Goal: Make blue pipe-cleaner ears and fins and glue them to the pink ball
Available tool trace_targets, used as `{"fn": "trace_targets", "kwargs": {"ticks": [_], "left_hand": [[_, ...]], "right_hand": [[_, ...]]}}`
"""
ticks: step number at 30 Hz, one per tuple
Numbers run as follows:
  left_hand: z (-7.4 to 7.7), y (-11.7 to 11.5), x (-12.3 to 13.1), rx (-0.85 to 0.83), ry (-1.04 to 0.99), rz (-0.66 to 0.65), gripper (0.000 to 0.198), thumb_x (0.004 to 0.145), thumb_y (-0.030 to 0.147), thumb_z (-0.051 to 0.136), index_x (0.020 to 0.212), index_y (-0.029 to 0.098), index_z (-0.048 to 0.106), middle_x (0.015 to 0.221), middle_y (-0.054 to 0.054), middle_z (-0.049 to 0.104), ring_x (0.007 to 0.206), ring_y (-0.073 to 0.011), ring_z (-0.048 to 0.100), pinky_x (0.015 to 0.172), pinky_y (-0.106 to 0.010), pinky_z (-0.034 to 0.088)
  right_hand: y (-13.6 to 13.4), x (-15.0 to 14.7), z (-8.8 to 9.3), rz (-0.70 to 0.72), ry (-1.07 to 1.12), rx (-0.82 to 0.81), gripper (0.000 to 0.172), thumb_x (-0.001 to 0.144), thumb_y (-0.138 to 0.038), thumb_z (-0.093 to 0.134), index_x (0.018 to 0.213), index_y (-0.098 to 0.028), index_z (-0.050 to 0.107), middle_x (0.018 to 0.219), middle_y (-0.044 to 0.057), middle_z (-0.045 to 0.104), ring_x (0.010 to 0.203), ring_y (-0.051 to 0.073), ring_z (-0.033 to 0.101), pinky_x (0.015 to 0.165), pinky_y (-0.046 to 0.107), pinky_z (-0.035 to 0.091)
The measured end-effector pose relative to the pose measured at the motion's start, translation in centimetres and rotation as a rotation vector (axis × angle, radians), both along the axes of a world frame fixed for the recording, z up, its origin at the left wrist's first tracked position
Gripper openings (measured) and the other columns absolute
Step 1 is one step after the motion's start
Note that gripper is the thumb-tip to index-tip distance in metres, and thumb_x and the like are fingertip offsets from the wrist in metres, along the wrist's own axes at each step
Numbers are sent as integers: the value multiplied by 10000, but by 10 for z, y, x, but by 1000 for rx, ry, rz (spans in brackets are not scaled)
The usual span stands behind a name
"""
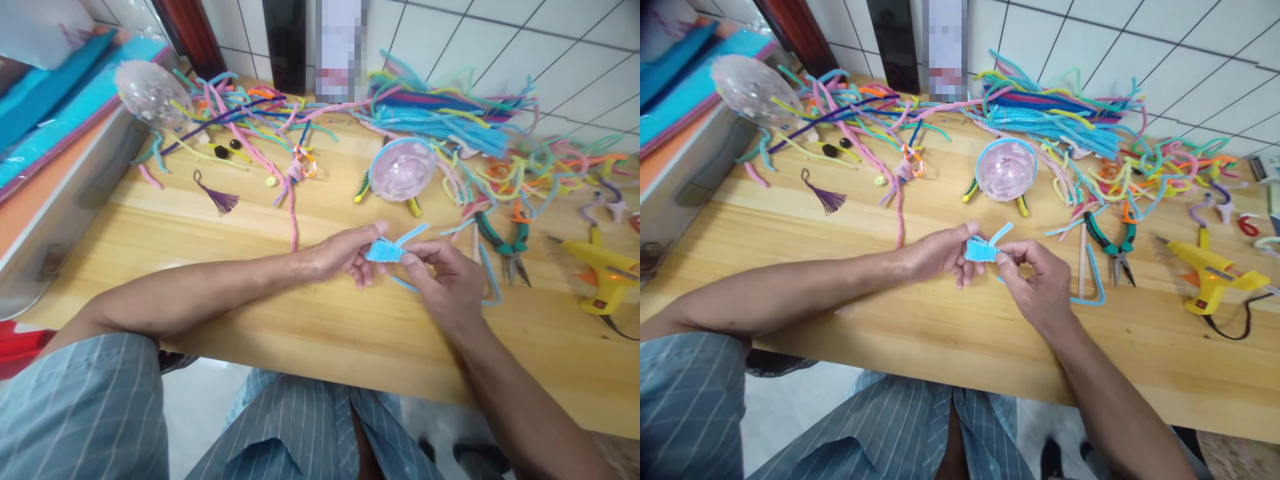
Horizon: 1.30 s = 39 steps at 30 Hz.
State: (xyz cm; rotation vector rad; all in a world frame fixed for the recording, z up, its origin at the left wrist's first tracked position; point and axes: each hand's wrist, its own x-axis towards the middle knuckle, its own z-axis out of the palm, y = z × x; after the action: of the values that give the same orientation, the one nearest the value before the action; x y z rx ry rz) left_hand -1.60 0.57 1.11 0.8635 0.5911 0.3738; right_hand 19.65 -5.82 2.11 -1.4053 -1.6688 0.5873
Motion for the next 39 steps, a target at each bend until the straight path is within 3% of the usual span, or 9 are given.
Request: {"fn": "trace_targets", "kwargs": {"ticks": [7,12,14,18,22,25,29,33,39], "left_hand": [[8,-4,4,-32,154,-3,428,1120,468,424,867,170,597,648,-7,630,428,-112,546,406,-216,427],[4,-4,1,41,129,-17,540,1082,662,454,975,166,639,776,-42,696,517,-125,598,459,-235,471],[2,-6,-3,211,106,64,547,1052,704,523,1076,173,654,906,-59,720,666,-151,679,551,-254,539],[-4,-9,-11,742,156,202,565,1000,589,696,1382,187,589,1156,-87,727,926,-182,701,794,-312,593],[-10,-11,-13,1258,362,140,564,941,401,782,1402,136,595,1246,-142,729,1067,-255,693,952,-401,553],[-9,-14,-14,1476,630,62,414,986,340,716,1343,141,650,1260,-155,739,1187,-321,658,1038,-464,495],[-1,-16,-14,1543,845,-27,329,1055,365,608,1274,142,711,1238,-166,728,1160,-340,630,979,-466,464],[4,-17,-11,1544,920,-96,335,1062,370,580,1241,138,743,1197,-168,724,1132,-348,630,938,-465,450],[2,-17,-9,1545,916,-113,348,1062,376,562,1250,143,740,1179,-154,728,1102,-341,636,918,-467,447]], "right_hand": [[-1,-5,4,37,-47,59,98,921,-261,783,978,-337,808,779,-28,763,686,184,681,697,353,575],[-2,-5,2,11,51,-11,77,894,-271,806,954,-319,807,766,-27,752,676,174,659,679,344,555],[0,-4,1,-14,151,-92,56,885,-272,816,927,-303,796,742,-30,738,638,160,642,629,322,536],[10,-2,-2,-51,343,-227,64,839,-257,830,844,-270,768,623,-49,667,536,138,596,548,289,505],[18,1,-7,-61,403,-329,110,814,-295,846,827,-249,746,603,-48,664,507,133,582,521,281,491],[19,2,-12,-18,329,-381,148,828,-338,858,868,-246,749,631,-43,689,502,128,572,507,274,464],[17,3,-17,5,63,-278,66,882,-320,797,907,-261,777,725,-20,756,593,157,641,581,300,484],[16,7,-17,53,-221,-145,48,912,-293,758,933,-285,800,805,8,766,714,205,687,708,360,521],[17,15,-13,164,-305,-87,150,902,-300,779,1044,-312,825,913,26,738,717,204,641,711,382,525]]}}
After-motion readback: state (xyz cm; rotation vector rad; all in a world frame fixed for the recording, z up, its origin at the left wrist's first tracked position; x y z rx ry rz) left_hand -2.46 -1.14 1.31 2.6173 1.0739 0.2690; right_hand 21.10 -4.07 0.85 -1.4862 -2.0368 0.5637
